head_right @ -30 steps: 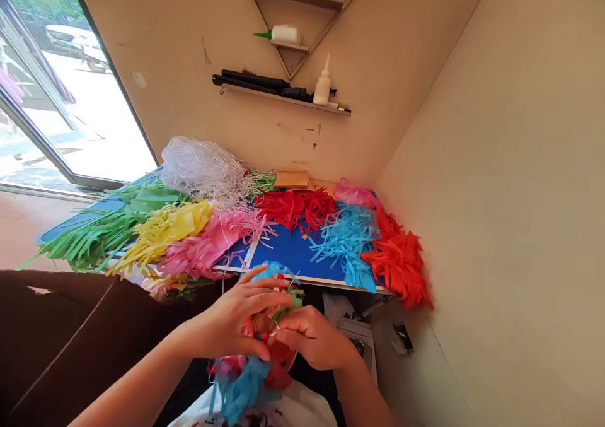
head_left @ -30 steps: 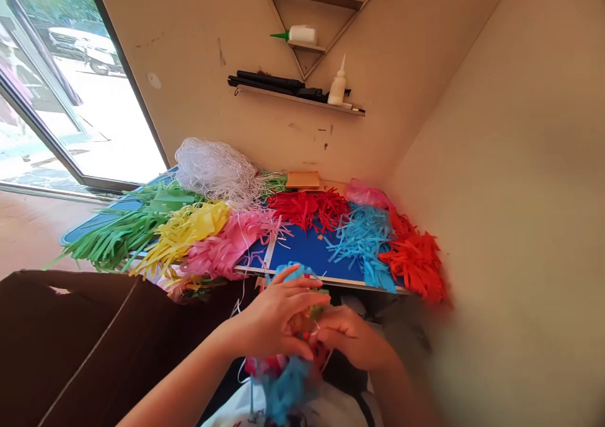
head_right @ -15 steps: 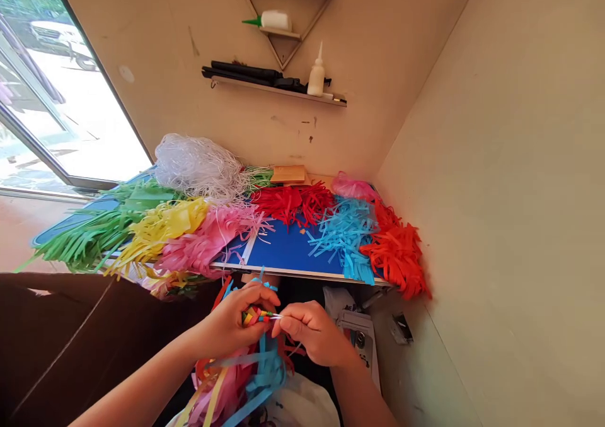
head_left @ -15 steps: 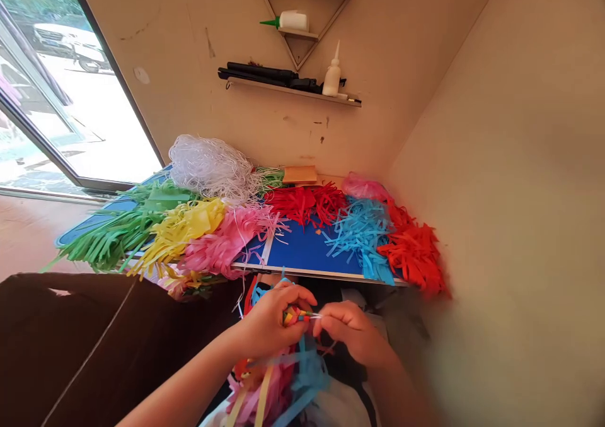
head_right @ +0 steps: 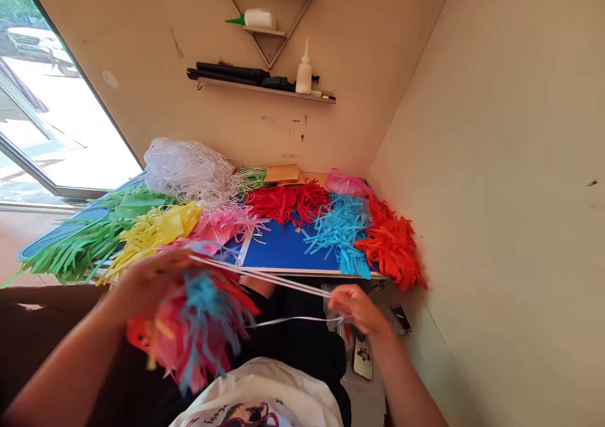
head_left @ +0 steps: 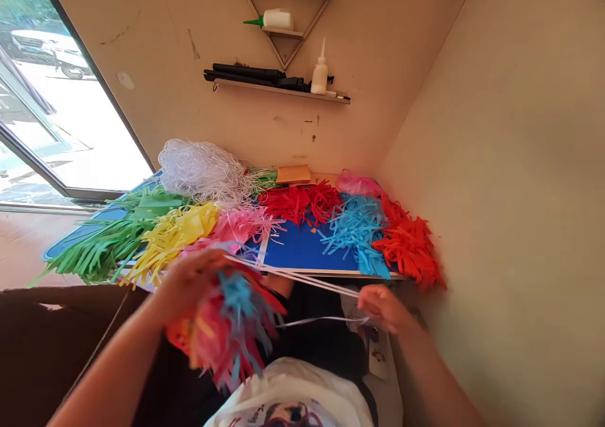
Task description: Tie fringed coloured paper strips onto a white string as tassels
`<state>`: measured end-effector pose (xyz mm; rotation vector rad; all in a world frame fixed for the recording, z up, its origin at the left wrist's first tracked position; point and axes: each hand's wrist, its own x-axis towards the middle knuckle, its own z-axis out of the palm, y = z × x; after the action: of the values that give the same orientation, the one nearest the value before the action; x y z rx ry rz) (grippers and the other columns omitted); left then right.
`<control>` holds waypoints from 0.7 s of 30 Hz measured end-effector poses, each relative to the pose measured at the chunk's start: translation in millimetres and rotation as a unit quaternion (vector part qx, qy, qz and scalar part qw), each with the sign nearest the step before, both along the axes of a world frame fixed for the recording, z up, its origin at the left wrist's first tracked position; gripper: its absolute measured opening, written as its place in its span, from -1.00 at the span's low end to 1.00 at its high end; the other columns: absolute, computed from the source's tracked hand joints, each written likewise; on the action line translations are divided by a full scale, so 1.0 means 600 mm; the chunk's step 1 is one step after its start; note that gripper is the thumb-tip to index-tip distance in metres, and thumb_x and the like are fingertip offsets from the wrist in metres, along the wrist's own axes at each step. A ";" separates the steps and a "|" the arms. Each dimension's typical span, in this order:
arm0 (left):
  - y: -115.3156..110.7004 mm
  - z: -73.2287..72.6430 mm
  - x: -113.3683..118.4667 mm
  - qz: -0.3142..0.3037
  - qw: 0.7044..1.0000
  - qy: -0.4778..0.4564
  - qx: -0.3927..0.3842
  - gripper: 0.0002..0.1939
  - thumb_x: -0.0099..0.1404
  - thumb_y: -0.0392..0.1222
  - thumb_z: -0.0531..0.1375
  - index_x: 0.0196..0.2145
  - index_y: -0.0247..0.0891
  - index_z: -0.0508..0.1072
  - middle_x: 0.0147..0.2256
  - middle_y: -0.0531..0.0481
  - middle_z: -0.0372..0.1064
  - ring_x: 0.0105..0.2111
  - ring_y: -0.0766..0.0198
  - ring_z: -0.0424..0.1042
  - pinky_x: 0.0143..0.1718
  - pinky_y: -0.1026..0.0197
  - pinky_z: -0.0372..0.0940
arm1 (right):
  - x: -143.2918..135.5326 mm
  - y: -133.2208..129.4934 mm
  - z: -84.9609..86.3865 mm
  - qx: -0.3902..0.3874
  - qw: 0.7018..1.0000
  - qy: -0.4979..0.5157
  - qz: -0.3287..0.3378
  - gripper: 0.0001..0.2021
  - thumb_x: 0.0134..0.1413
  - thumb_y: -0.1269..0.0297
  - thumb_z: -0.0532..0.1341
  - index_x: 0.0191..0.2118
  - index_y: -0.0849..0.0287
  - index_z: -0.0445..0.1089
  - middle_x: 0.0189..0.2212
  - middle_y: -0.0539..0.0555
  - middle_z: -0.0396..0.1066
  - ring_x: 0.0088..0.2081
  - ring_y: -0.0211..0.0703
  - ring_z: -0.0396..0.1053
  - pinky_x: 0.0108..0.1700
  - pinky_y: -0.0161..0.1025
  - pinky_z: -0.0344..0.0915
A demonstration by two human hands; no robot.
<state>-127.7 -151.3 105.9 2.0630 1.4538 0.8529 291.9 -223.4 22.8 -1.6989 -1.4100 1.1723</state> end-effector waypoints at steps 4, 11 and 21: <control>0.028 0.011 -0.127 0.154 0.960 0.175 0.153 -0.63 0.28 0.06 0.00 -0.13 -0.13 0.45 -0.15 0.15 0.51 -0.07 0.13 0.46 -0.02 0.15 0.31 | 0.141 0.001 -0.003 0.007 0.989 -0.110 -0.098 -0.40 -0.10 -0.37 0.08 -0.65 0.14 0.30 -0.72 0.01 0.21 -0.62 -0.20 0.17 -0.54 -0.26 0.08; -0.057 -0.031 0.057 -0.111 0.954 0.208 0.187 -0.70 0.22 -0.33 0.02 -0.24 -0.16 0.51 -0.22 0.03 0.56 -0.13 0.14 0.51 -0.01 0.11 0.36 | 0.042 -0.005 0.055 0.153 0.950 -0.252 -0.104 -0.69 0.09 0.05 0.19 -0.26 0.16 0.54 -0.12 0.30 0.50 0.02 0.20 0.35 0.08 0.10 0.18; -0.092 -0.006 0.164 -0.219 0.958 0.146 0.115 -0.67 0.43 -0.18 -0.07 -0.14 -0.17 0.48 -0.23 -0.09 0.55 -0.22 0.16 0.52 -0.18 0.16 0.39 | -0.203 -0.015 0.118 0.179 0.960 -0.011 0.214 -0.57 0.10 0.19 0.28 0.12 0.00 0.41 -0.19 0.05 0.53 -0.29 -0.08 0.43 -0.21 -0.22 0.31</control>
<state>-29.1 -206.6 102.3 2.6413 0.9927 0.5748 170.0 -232.2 93.5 -1.1915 -1.9348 1.0317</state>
